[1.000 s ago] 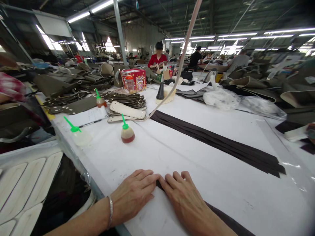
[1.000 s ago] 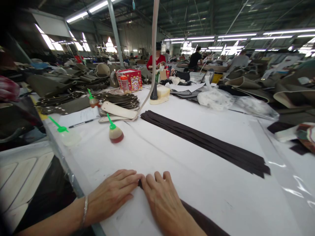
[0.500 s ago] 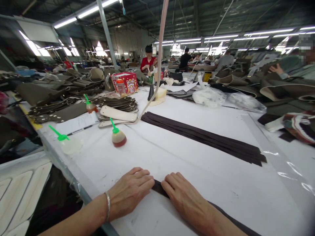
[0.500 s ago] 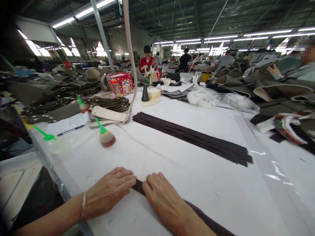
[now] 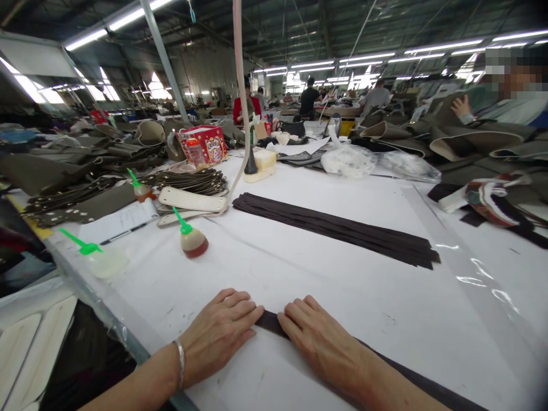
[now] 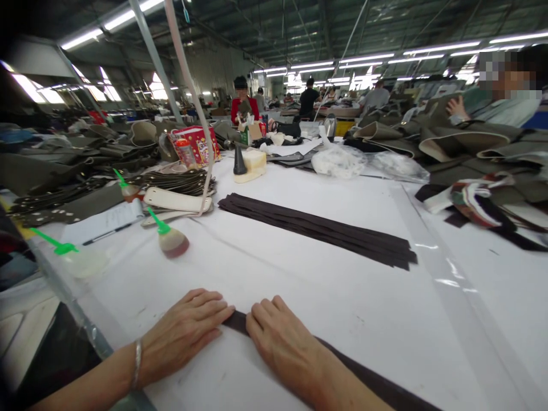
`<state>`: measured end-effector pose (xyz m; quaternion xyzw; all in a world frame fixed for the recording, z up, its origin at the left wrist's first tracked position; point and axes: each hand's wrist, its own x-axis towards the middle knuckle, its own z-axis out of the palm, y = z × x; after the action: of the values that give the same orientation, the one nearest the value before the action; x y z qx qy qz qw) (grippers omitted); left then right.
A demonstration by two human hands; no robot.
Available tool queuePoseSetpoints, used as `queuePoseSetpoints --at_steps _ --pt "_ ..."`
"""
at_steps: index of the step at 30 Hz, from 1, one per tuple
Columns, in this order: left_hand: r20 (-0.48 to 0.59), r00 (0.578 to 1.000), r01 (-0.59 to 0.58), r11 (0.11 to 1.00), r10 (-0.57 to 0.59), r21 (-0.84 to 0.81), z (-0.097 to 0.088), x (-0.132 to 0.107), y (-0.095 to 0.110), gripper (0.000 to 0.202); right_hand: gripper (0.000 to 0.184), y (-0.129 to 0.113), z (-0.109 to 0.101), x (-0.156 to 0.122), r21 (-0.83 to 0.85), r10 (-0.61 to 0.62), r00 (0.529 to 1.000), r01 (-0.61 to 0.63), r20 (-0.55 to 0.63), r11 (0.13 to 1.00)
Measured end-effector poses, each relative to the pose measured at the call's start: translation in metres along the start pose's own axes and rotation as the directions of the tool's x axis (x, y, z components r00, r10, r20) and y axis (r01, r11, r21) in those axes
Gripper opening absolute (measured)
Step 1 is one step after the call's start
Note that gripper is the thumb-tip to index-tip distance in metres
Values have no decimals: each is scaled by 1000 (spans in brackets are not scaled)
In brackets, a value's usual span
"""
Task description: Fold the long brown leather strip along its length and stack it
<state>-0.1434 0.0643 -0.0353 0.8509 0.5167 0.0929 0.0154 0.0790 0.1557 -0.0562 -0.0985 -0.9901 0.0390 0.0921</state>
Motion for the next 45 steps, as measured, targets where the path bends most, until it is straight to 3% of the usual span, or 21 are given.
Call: queuePoseSetpoints --at_steps 13,18,21,28,32,38,45 --pt "28 1000 -10 995 8 99 4 9 8 41 15 7 -7 -19 24 7 998 -8 63 1000" --pt "-85 994 -60 984 75 169 10 10 10 30 13 11 -9 -25 21 3 998 -5 55 1000" --pt "-129 985 -94 987 111 132 16 10 11 30 10 13 -8 -29 16 4 999 -5 52 1000" --pt "42 980 -199 978 197 58 20 12 6 36 9 16 -12 -37 43 -3 999 1 48 999" --pt "109 977 -190 980 182 60 17 16 9 45 9 18 -13 -43 44 13 999 -15 46 999" --pt "60 990 -134 987 129 87 15 26 22 47 11 21 -12 -52 50 14 999 -16 42 999" --pt "16 982 -187 981 186 58 22 30 25 33 14 23 -18 -66 38 18 999 -20 37 999"
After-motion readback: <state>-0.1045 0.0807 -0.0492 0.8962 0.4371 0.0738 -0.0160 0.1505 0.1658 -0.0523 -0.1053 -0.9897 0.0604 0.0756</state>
